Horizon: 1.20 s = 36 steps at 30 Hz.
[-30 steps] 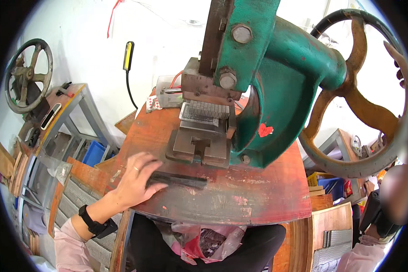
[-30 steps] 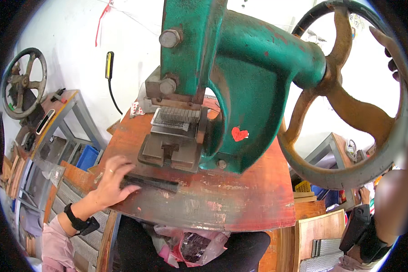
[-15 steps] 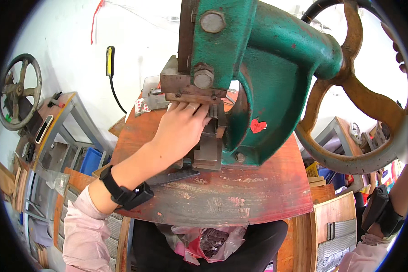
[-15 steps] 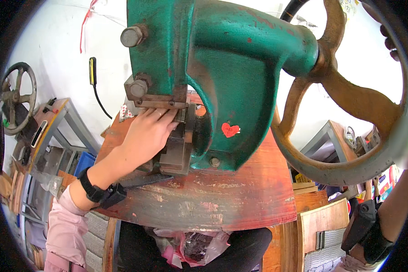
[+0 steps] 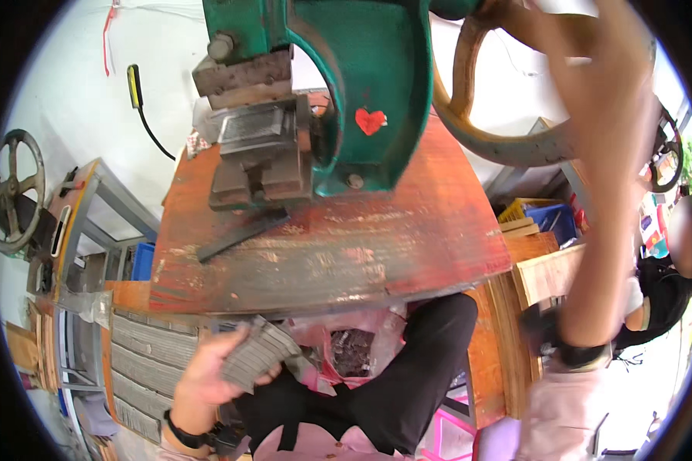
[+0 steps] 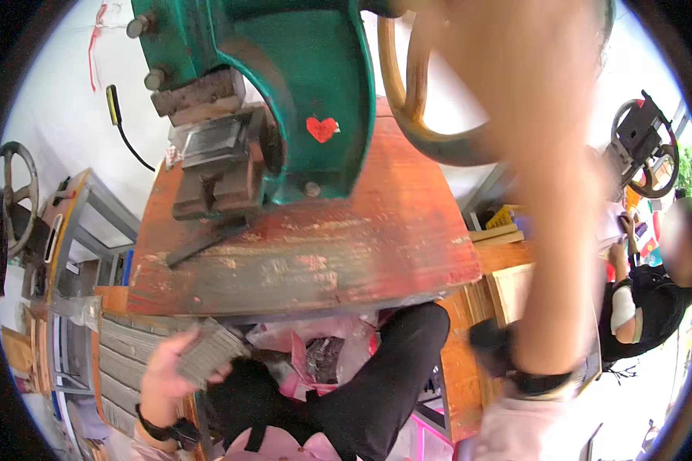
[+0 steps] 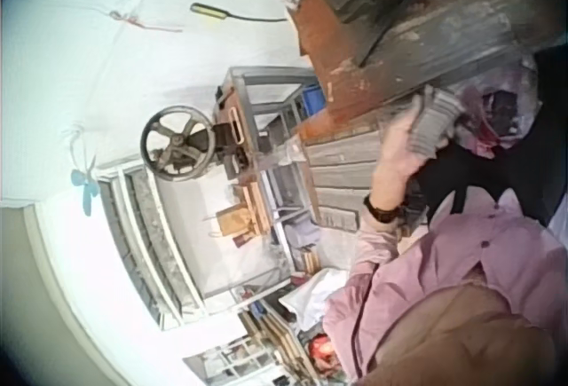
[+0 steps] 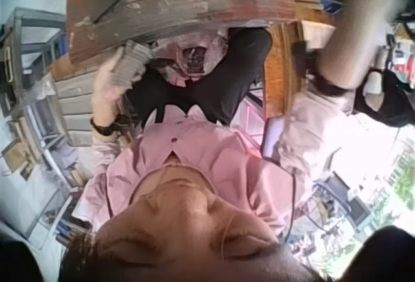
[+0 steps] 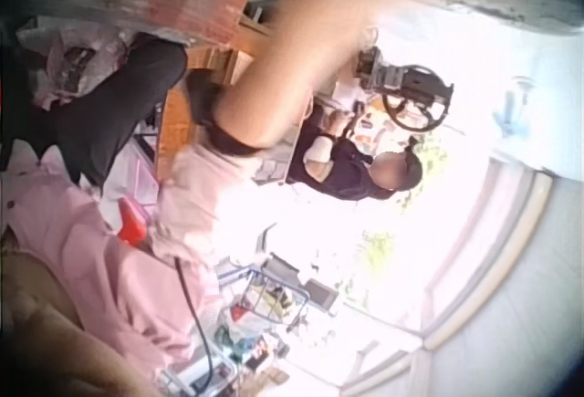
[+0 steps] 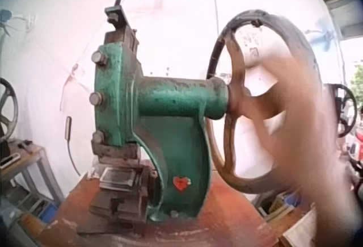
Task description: Operating a manual industrial press to assemble or process small finned metal or plastic components.
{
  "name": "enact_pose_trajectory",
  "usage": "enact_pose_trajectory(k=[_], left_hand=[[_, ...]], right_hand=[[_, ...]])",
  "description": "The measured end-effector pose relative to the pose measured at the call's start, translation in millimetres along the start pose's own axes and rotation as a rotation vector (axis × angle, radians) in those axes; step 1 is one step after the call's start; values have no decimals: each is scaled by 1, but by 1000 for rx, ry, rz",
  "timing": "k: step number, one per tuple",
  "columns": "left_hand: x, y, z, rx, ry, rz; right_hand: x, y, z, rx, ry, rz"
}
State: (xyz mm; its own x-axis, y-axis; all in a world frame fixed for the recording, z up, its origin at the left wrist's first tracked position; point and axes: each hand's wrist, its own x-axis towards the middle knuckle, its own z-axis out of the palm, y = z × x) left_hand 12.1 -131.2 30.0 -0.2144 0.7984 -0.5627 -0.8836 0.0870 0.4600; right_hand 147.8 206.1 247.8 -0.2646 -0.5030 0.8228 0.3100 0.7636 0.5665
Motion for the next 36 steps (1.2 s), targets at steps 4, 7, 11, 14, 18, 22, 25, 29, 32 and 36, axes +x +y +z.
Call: enact_pose_trajectory(k=[4,7,11,14,18,22,25,29,32,36], left_hand=[[73,-79,-35,-184,-8,-339],[149,-138,-73,-280,-32,-394],[133,-152,-76,-145,148,-436],[76,-131,-95,29,124,-140],[-1,-94,-159,705,719,470],[-116,-112,-255,1255,1501,505],[-173,-154,-307,1438,1784,322],[-193,-165,-342,1656,1931,81],[-208,-161,-363,1748,1893,39],[-228,-171,-397,2138,1828,-29]], right_hand=[[-98,-120,29,519,-347,538],[-152,-185,40,593,-493,730],[-162,-216,33,661,-645,751],[-162,-207,23,597,-772,734],[-169,-191,11,557,-875,753],[-179,-191,17,609,-882,728],[-171,-196,20,660,-876,701],[-156,-196,23,652,-894,668],[-136,-202,23,544,-833,596],[-130,-209,25,564,-844,620]])
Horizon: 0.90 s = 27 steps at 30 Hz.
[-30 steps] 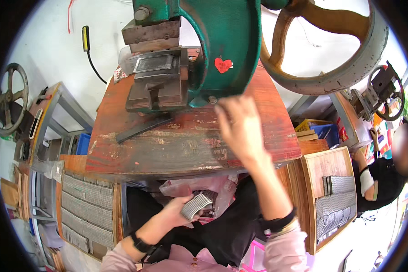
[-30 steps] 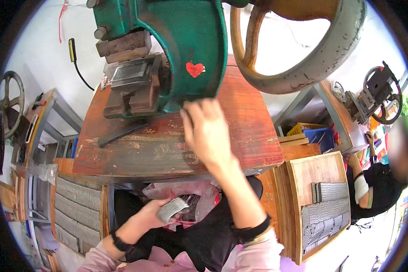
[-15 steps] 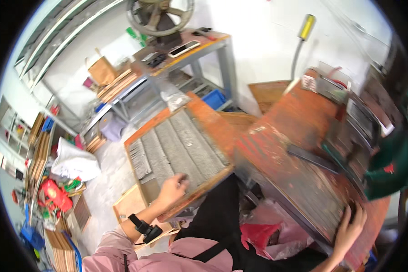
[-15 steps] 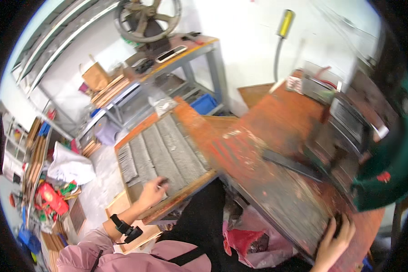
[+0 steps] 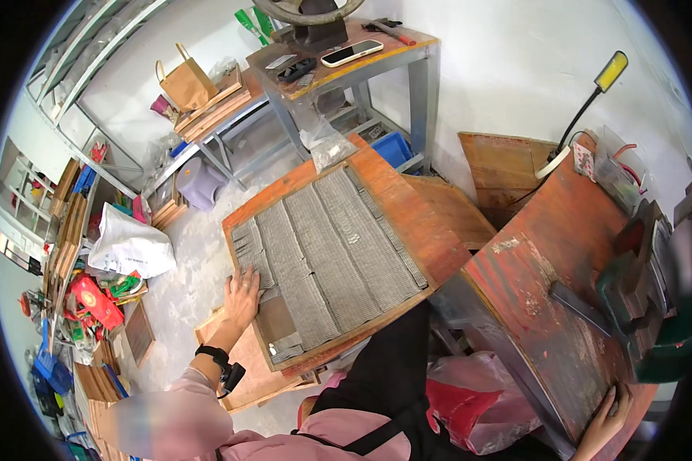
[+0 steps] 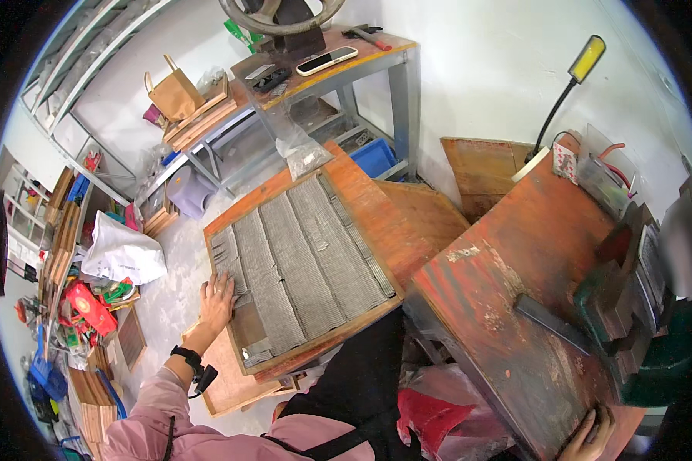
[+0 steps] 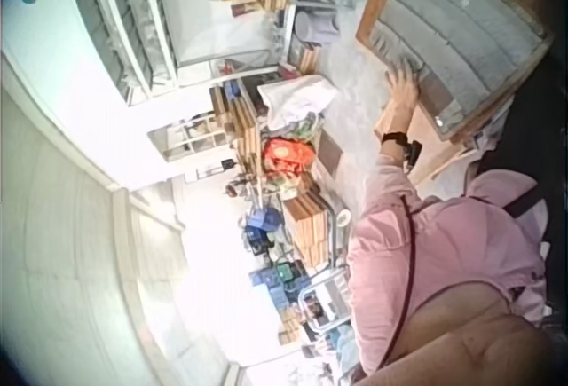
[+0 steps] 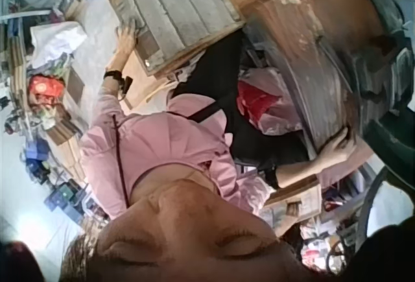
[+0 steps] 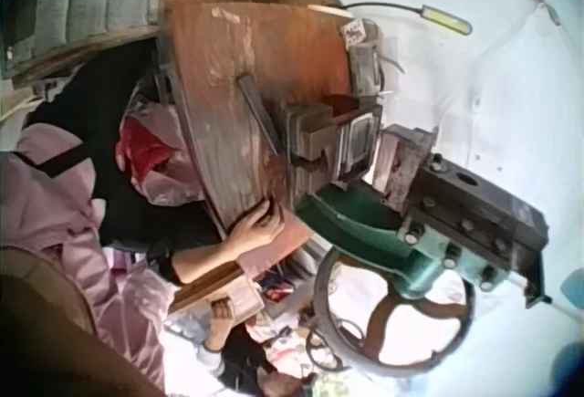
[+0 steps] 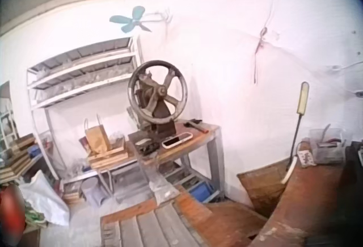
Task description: Operating a manual industrial press to assemble or process small finned metal or plastic components.
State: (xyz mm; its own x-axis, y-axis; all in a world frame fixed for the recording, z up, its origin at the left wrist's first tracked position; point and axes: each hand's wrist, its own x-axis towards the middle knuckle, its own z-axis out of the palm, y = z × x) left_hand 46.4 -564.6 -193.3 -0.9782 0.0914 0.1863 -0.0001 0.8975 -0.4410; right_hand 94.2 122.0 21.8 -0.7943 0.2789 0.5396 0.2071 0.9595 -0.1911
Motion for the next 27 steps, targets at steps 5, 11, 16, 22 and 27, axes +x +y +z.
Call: enact_pose_trajectory(k=[5,11,16,22,27], left_hand=[[14,14,-45,-219,-107,-24],[-1,7,-12,-67,-2,93],[4,14,-16,-119,-52,19],[14,8,-28,-388,-155,-236],[12,5,-43,-475,-305,-107]], right_hand=[[-2,-1,1,-30,43,-6],[-17,53,19,91,-67,107],[-19,57,18,45,-40,69],[-21,48,15,54,-35,121],[-25,33,9,55,5,64]])
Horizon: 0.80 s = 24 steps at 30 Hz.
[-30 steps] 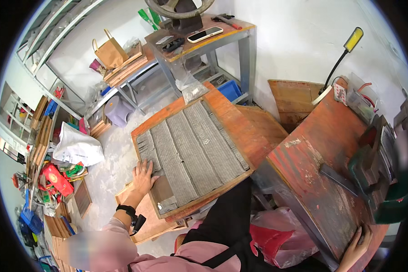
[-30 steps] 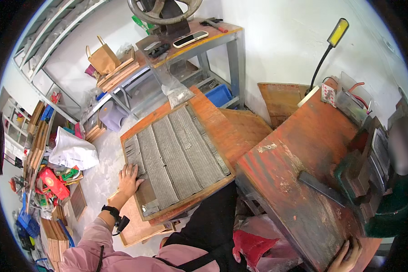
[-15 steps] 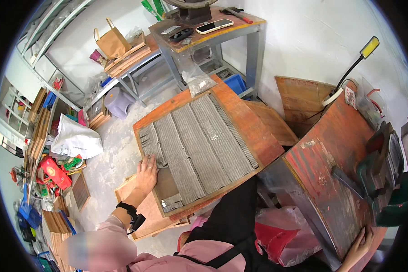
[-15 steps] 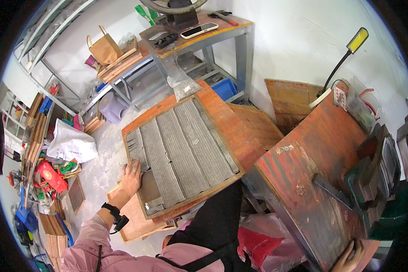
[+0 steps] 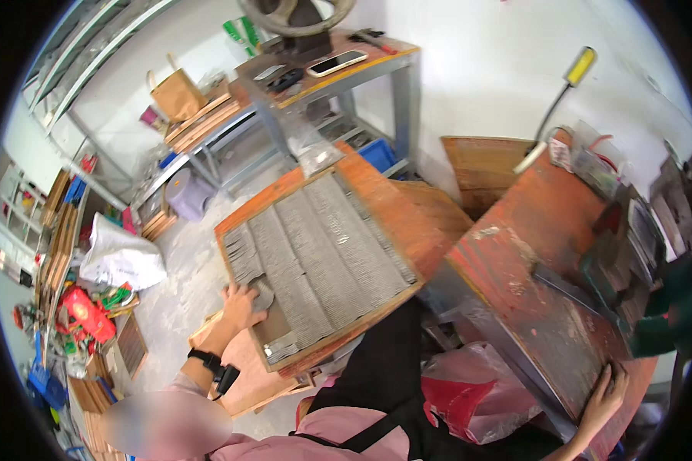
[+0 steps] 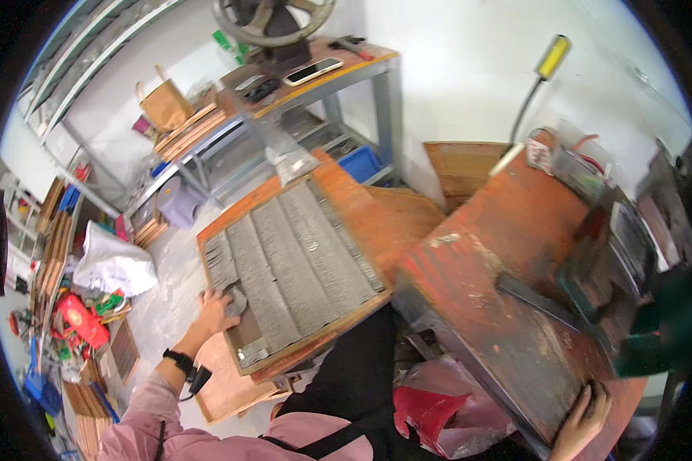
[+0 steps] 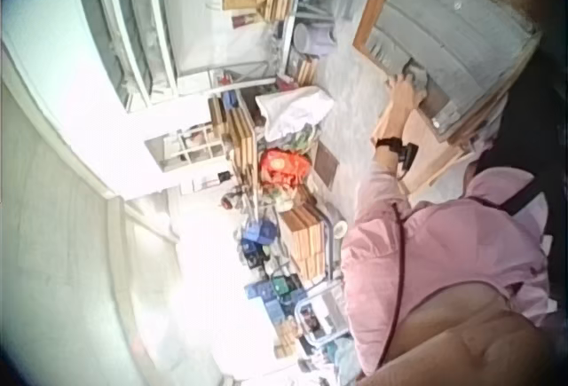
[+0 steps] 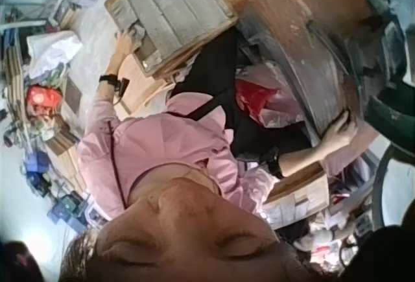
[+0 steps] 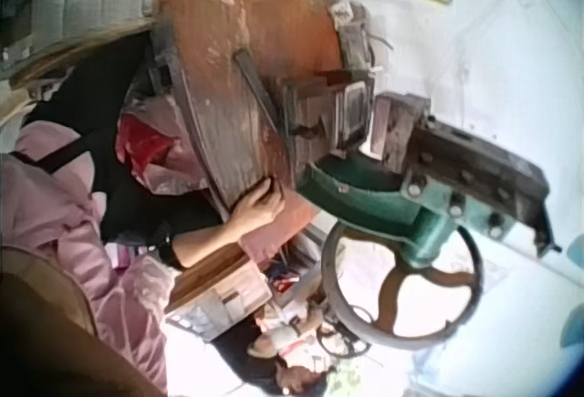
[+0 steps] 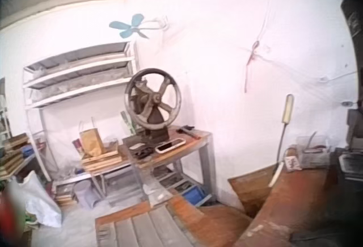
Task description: Operating a manual industrial press to assemble or process small finned metal or plastic components.
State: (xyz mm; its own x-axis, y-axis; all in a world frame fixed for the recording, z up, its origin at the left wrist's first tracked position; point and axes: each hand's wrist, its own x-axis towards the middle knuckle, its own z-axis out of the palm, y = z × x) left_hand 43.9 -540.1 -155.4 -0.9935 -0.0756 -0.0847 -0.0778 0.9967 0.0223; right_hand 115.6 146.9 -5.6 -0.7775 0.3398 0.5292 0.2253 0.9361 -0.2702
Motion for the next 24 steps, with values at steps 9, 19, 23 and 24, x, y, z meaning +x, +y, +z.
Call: enact_pose_trajectory(k=[9,19,23,24], left_hand=[[-18,0,-8,-908,-322,-179],[36,314,-171,-715,-325,1094],[36,437,-196,-489,-138,1433],[37,451,-200,-384,-91,1477]], right_hand=[[13,-20,-7,75,87,66],[8,-26,-25,476,-42,48],[6,-64,-37,580,-264,-113],[9,-72,-28,622,-284,-155]])
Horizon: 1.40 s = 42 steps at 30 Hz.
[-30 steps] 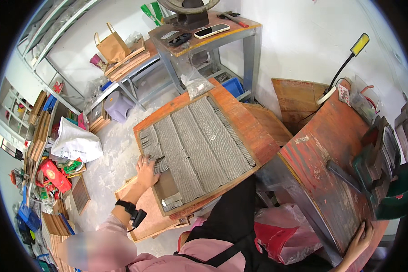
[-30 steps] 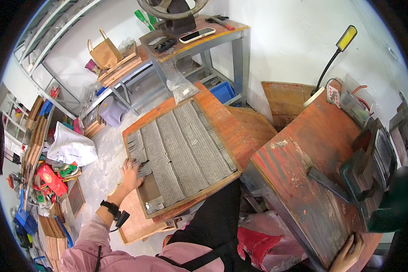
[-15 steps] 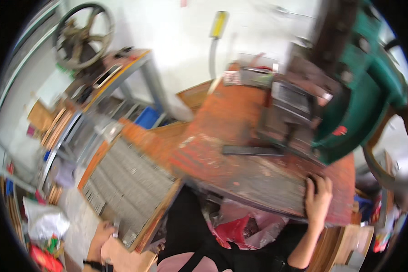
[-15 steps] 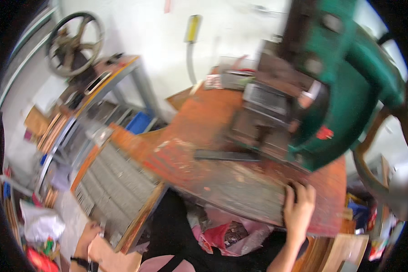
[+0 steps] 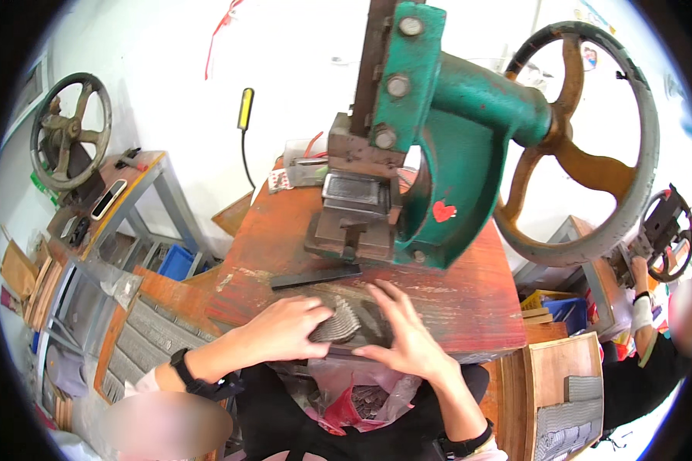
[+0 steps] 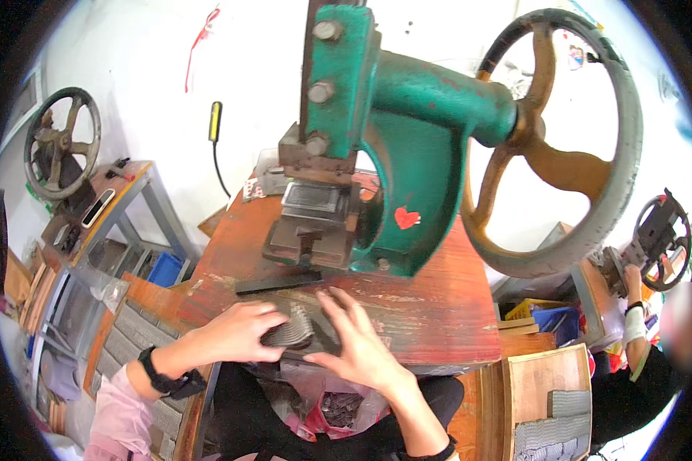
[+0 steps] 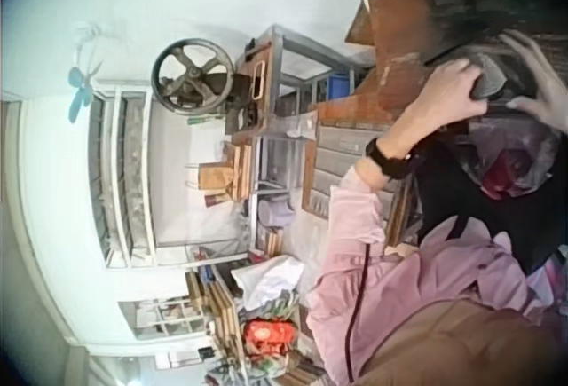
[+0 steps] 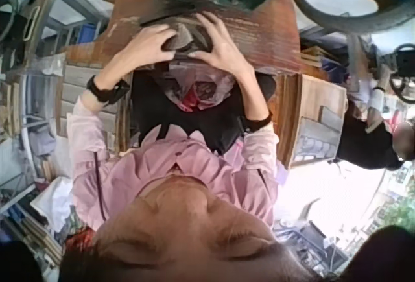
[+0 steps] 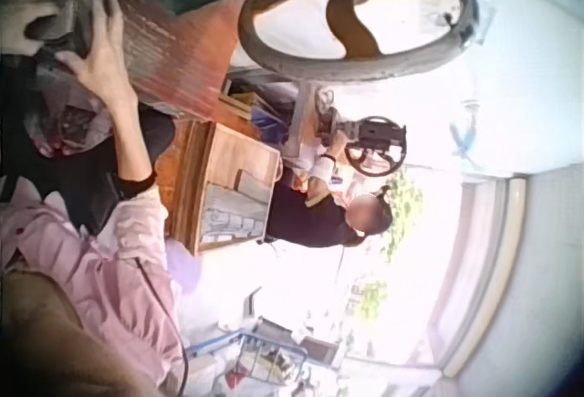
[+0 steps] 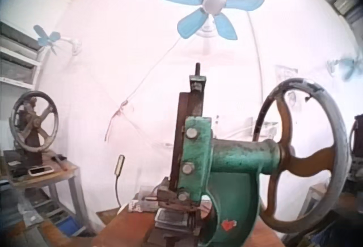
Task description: Operating a manual industrial press to assemble or process small finned metal or plastic components.
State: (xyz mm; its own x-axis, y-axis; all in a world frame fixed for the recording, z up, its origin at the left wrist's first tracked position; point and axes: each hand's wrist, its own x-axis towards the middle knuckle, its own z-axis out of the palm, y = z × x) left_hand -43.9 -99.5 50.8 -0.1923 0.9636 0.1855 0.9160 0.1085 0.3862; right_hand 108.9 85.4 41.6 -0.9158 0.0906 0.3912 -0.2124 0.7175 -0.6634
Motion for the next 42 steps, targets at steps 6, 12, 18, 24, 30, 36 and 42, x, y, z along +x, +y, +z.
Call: enact_pose_trajectory(k=[6,12,18,24,30,36,42], left_hand=[[32,4,11,164,-105,32],[5,2,36,92,195,35],[27,0,5,-132,416,49],[125,-56,-32,-300,878,-55],[157,-68,-62,-23,654,-120],[88,-106,-38,-13,424,-347],[8,-79,9,70,289,80]], right_hand=[[8,33,9,-116,-8,-48],[14,39,13,-153,-7,-70],[32,12,-7,-116,220,-112],[132,8,-28,2,478,258],[166,64,-19,-274,674,79],[151,65,-11,-220,684,177],[71,36,13,-20,631,86]])
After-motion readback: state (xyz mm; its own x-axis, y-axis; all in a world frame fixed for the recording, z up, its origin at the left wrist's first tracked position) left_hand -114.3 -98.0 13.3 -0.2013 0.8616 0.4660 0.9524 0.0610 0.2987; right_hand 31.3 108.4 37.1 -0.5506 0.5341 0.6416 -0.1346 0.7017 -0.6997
